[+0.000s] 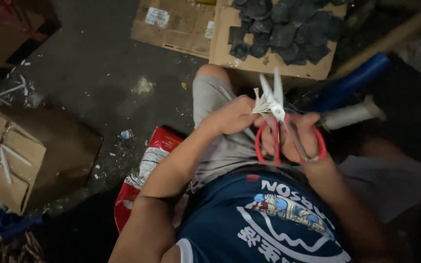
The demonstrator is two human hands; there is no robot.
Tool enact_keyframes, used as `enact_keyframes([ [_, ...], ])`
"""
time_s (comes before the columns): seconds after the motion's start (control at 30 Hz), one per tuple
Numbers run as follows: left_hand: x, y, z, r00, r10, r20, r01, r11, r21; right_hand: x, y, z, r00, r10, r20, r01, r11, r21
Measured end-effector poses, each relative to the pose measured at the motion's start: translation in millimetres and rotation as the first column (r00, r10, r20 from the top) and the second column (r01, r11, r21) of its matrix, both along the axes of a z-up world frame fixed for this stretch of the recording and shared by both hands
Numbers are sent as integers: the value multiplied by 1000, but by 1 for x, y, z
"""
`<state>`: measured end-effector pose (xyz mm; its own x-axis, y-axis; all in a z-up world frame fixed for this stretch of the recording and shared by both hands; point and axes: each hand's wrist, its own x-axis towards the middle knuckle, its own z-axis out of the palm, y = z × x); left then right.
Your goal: The person is sitting on the floor and using scissors to cut white cord and small plastic bags into smaller pieces.
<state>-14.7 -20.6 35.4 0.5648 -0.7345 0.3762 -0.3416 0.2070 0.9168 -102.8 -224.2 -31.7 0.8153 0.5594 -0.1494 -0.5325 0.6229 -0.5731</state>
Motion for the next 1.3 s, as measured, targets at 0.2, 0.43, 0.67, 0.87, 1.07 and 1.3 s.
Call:
enact_keyframes([
  [0.2, 8, 8, -46, 994, 67, -88, -70, 997, -31, 14, -20, -10, 996, 90, -10, -89, 994, 68],
  [0.43, 2, 4, -26, 991, 86, -107, -78, 994, 75, -11, 10, 25, 990, -14, 141, 55, 954, -294],
  [0.67, -17, 75, -69, 461, 200, -864, -681, 705, -200, 20, -59, -23, 936, -348, 55, 352, 920, -169],
  [0.87, -41, 153, -128, 53, 217, -975, -913, 406, 41, -1, -75, -92, 915, -391, 103, 357, 663, -658],
  [1.07, -69, 183, -193, -203, 249, -947, -904, 323, 279, -6, -56, -107, 980, 178, 88, 102, -71, -992],
  [1.3, -89, 176, -208, -569, 458, -683, -691, 183, 699, -5, -50, -122, 958, 252, 134, 161, -90, -983],
])
